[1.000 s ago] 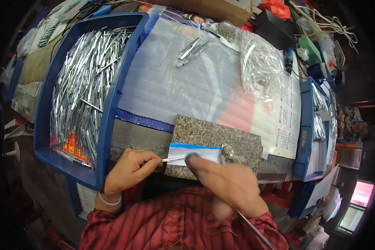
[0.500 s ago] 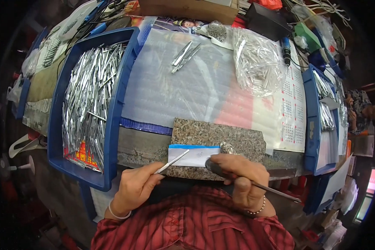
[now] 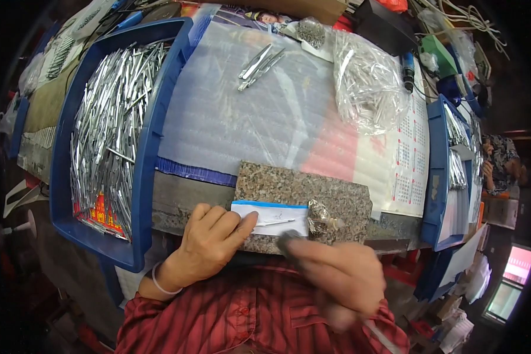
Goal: Manually assembling small metal pins into plastic strips using pliers and a small hammer on a stone base.
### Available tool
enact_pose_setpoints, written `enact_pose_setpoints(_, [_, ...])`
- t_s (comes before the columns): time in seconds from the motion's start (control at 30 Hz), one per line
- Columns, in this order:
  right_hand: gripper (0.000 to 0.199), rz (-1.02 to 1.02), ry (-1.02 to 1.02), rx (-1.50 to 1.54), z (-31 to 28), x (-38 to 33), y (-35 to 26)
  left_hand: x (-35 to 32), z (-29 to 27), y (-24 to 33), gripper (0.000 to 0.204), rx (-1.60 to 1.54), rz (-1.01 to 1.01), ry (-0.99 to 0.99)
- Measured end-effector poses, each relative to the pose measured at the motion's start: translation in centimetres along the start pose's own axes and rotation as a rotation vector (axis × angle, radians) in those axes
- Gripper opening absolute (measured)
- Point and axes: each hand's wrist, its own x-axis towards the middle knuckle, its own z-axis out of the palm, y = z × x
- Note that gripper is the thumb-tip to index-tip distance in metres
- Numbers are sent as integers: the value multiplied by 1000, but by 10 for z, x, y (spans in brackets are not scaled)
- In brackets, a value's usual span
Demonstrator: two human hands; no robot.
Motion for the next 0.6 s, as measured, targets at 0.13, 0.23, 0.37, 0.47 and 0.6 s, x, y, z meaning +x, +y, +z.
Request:
enact_pose_setpoints(0.13, [25, 57, -340, -84, 24, 10, 33, -3, 2, -3, 29, -98, -62, 22])
enact_pose_setpoints(0.23, [26, 110, -284, 10, 25, 5, 33, -13, 1, -11, 23, -216, -147, 72])
enact_pose_setpoints(0.37, [48, 253, -256, 11, 26, 4, 24, -18, -2, -12, 21, -197, -173, 52])
enact_pose_setpoints(0.47, [43, -55, 91, 141, 30, 16, 4, -14, 1, -12, 13, -117, -112, 96])
enact_pose_setpoints(0.6, [27, 12, -361, -56, 53, 27, 19, -12, -4, -13, 13, -79, -124, 108])
